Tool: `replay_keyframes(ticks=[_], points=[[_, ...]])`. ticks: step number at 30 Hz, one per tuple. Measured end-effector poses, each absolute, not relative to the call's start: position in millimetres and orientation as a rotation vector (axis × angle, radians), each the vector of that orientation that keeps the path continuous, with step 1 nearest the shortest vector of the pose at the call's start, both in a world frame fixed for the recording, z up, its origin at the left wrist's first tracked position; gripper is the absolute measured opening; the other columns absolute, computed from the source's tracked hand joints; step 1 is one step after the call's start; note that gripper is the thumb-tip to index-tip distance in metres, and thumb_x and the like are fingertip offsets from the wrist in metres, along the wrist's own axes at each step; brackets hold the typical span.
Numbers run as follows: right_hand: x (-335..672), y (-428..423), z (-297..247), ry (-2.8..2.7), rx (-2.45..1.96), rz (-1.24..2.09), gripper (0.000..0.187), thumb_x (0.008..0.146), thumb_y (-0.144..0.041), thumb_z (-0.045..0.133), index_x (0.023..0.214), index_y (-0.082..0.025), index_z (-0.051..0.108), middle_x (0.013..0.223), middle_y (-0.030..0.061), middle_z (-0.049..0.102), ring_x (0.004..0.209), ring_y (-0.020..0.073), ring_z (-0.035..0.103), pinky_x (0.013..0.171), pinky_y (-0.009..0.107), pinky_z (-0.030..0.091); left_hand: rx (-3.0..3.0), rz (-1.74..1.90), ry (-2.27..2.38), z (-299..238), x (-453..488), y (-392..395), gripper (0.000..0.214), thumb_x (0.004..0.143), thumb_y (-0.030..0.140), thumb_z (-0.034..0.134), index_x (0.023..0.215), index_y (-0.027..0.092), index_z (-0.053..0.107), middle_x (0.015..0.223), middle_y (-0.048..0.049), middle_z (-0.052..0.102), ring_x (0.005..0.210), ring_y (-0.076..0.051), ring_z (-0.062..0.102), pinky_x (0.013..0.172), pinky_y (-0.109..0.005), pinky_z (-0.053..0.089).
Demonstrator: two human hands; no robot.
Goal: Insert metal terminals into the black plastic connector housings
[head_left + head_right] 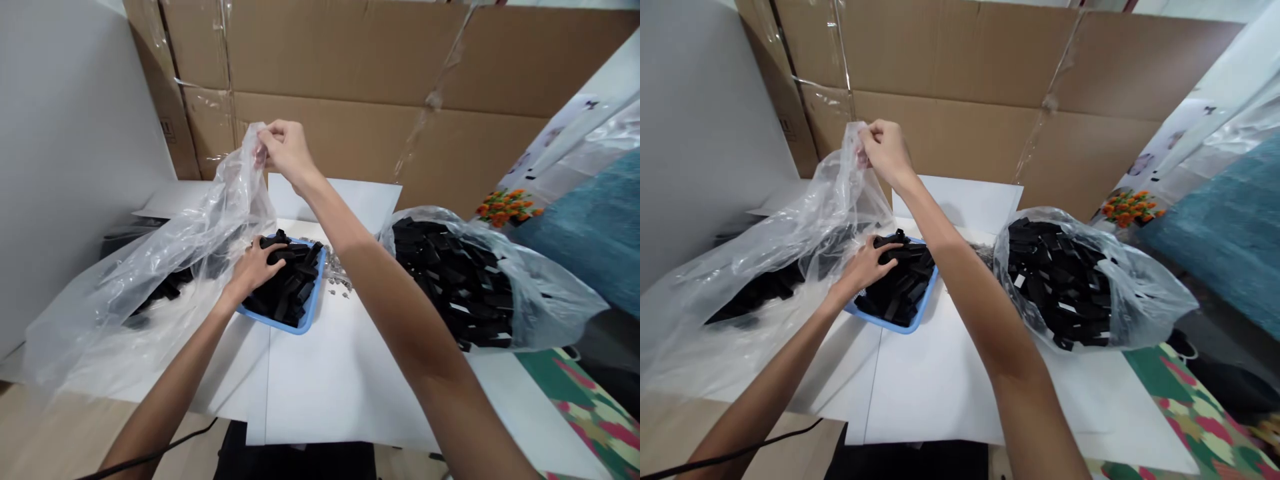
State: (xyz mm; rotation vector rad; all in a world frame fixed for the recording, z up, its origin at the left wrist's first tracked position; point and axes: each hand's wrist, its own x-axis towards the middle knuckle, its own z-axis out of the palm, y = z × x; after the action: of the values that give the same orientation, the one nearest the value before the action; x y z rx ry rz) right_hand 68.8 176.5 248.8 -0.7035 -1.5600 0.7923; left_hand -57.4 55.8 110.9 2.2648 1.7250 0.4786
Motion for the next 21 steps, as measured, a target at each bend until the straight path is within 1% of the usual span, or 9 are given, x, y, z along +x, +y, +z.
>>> replay_keyframes(ticks=[3,6,9,11,13,15,17,19,21], points=[[71.9,174.0,243.4,-1.558,-0.699,0.801,0.048,0.098,-0.068,0.065,0.079,-0.026,0.050,0.074,-0.0018,0.069,0.068,0.0150,0.069,0.071,0.035,0.066,2.305,0.402,1.679,108.4,-66.3,54.6,0.059,0.098,0.050,0.065,0.156,0.043,0.057,0.163,-0.0122,0.041,0.136,-0.045,0.062,0.112,-0.060,0.051],[72.8,178.3,240.1,-1.578,-0.716,0.786,0.051,0.098,-0.072,0.062,0.082,-0.026,0.049,0.074,-0.0025,0.068,0.071,0.0137,0.069,0.073,0.033,0.065,2.344,0.371,1.609,108.3,-69.9,47.2,0.079,0.095,0.061,0.068,0.167,0.047,0.036,0.171,-0.0101,0.034,0.146,-0.044,0.054,0.118,-0.056,0.047],[73.3,184.0,238.0,-1.596,-0.730,0.781,0.054,0.099,-0.077,0.057,0.084,-0.026,0.048,0.074,-0.0034,0.067,0.071,0.0120,0.068,0.074,0.032,0.062,2.358,0.433,1.547,105.6,-70.7,32.1,0.098,0.093,0.068,0.068,0.173,0.042,0.016,0.176,-0.0089,0.031,0.152,-0.043,0.047,0.121,-0.055,0.043],[73.3,186.2,236.3,-1.608,-0.735,0.790,0.053,0.099,-0.077,0.056,0.085,-0.026,0.048,0.072,-0.0046,0.064,0.068,0.0105,0.065,0.073,0.032,0.061,2.337,0.519,1.545,99.3,-70.3,20.4,0.108,0.091,0.071,0.069,0.175,0.037,0.010,0.175,-0.0101,0.037,0.154,-0.044,0.044,0.124,-0.056,0.039],[72.8,186.7,233.6,-1.612,-0.733,0.789,0.051,0.102,-0.074,0.056,0.086,-0.026,0.047,0.071,-0.0057,0.062,0.064,0.0093,0.062,0.071,0.031,0.060,2.290,0.599,1.595,89.6,-69.7,10.6,0.111,0.089,0.075,0.069,0.175,0.033,0.012,0.172,-0.0112,0.042,0.158,-0.045,0.036,0.128,-0.061,0.030],[72.1,186.1,229.8,-1.617,-0.729,0.786,0.050,0.103,-0.072,0.055,0.086,-0.026,0.047,0.072,-0.0060,0.063,0.063,0.0090,0.061,0.070,0.030,0.061,2.227,0.669,1.674,79.4,-69.4,4.9,0.107,0.089,0.076,0.069,0.174,0.032,0.021,0.170,-0.0115,0.044,0.162,-0.047,0.026,0.130,-0.065,0.022],[71.4,185.4,225.2,-1.605,-0.743,0.782,0.051,0.102,-0.073,0.055,0.086,-0.026,0.047,0.072,-0.0063,0.063,0.064,0.0091,0.062,0.071,0.031,0.061,2.186,0.709,1.701,71.9,-69.8,3.4,0.103,0.089,0.075,0.069,0.171,0.029,0.029,0.171,-0.0118,0.042,0.163,-0.046,0.021,0.131,-0.064,0.019],[71.5,184.8,220.9,-1.592,-0.747,0.786,0.053,0.099,-0.077,0.056,0.085,-0.026,0.048,0.072,-0.0056,0.064,0.065,0.0106,0.064,0.071,0.033,0.062,2.153,0.711,1.679,69.2,-70.5,3.9,0.100,0.090,0.074,0.068,0.169,0.025,0.033,0.173,-0.0140,0.039,0.163,-0.044,0.025,0.133,-0.060,0.022],[72.1,184.1,218.1,-1.571,-0.735,0.784,0.056,0.095,-0.081,0.058,0.083,-0.027,0.049,0.072,-0.0038,0.065,0.065,0.0136,0.067,0.068,0.034,0.062,2.089,0.698,1.648,70.8,-71.0,2.8,0.097,0.094,0.071,0.064,0.170,0.022,0.031,0.174,-0.0162,0.035,0.161,-0.040,0.032,0.132,-0.056,0.027]])
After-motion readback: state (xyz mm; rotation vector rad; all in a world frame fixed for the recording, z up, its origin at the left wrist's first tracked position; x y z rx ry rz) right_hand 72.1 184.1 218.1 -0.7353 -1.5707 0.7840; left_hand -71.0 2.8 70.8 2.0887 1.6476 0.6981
